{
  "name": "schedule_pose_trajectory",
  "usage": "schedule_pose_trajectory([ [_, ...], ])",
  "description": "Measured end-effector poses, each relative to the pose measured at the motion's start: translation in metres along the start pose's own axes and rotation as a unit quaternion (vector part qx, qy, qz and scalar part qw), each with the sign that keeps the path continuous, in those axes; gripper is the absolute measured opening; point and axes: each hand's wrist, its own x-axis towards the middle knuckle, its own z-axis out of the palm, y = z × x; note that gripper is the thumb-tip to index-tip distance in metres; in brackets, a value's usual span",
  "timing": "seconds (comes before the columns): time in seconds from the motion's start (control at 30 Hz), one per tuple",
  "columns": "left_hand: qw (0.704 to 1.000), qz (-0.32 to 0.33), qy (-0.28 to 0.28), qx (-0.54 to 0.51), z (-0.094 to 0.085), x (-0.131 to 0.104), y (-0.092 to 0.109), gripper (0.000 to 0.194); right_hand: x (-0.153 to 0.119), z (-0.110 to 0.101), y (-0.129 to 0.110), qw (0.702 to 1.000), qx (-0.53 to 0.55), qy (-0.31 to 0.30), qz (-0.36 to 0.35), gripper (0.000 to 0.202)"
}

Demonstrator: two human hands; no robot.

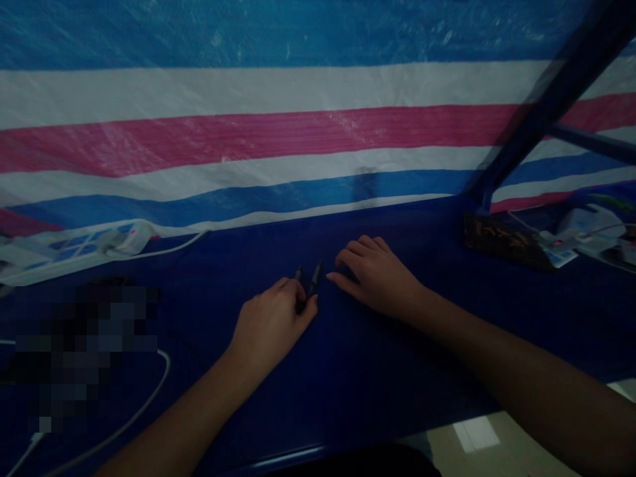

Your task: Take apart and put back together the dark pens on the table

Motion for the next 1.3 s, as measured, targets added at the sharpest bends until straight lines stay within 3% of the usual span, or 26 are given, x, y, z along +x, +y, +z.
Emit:
schedule_pose_trajectory([
  [0.1, 0.990, 0.037, 0.077, -0.114, 0.002, -0.001, -0.003, 0.026, -0.001, -0.005, -0.004, 0.998, 0.057, 0.021, -0.004, 0.041],
  [0.2, 0.953, 0.124, 0.114, -0.251, 0.001, -0.007, -0.003, 0.017, -0.003, -0.009, -0.008, 0.981, 0.190, 0.018, 0.017, 0.054],
  [0.27, 0.932, 0.196, 0.091, -0.290, 0.001, -0.012, -0.001, 0.011, -0.004, -0.010, -0.011, 0.941, 0.336, 0.005, 0.047, 0.060],
  [0.33, 0.925, 0.240, 0.071, -0.287, 0.001, -0.016, 0.002, 0.006, -0.006, -0.010, -0.013, 0.881, 0.468, -0.004, 0.074, 0.061],
  [0.4, 0.931, 0.244, 0.074, -0.263, 0.003, -0.017, 0.004, 0.007, -0.007, -0.007, -0.015, 0.838, 0.539, -0.006, 0.091, 0.057],
  [0.53, 0.943, 0.221, 0.086, -0.232, 0.007, -0.014, 0.007, 0.020, -0.006, 0.000, -0.016, 0.803, 0.577, -0.033, 0.146, 0.056],
  [0.63, 0.937, 0.205, 0.047, -0.278, 0.007, -0.013, 0.006, 0.025, -0.004, 0.001, -0.016, 0.777, 0.603, -0.069, 0.167, 0.056],
  [0.77, 0.906, 0.177, -0.041, -0.382, 0.003, -0.019, 0.007, 0.033, -0.005, -0.004, -0.013, 0.779, 0.610, -0.092, 0.111, 0.055],
  [0.9, 0.823, 0.120, -0.151, -0.534, 0.002, -0.024, 0.011, 0.044, -0.008, -0.012, -0.010, 0.776, 0.619, -0.109, 0.059, 0.055],
  [1.0, 0.758, 0.089, -0.192, -0.616, 0.003, -0.024, 0.014, 0.046, -0.009, -0.013, -0.009, 0.776, 0.622, -0.097, 0.044, 0.051],
  [1.1, 0.719, 0.065, -0.224, -0.655, 0.002, -0.020, 0.012, 0.047, -0.008, -0.012, -0.007, 0.778, 0.622, -0.085, 0.012, 0.044],
  [1.2, 0.721, 0.063, -0.233, -0.649, 0.000, -0.016, 0.003, 0.048, -0.005, -0.015, -0.003, 0.780, 0.618, -0.089, -0.040, 0.031],
  [1.3, 0.775, 0.078, -0.190, -0.598, -0.004, -0.013, -0.006, 0.040, -0.002, -0.020, 0.001, 0.788, 0.608, -0.077, -0.054, 0.016],
])
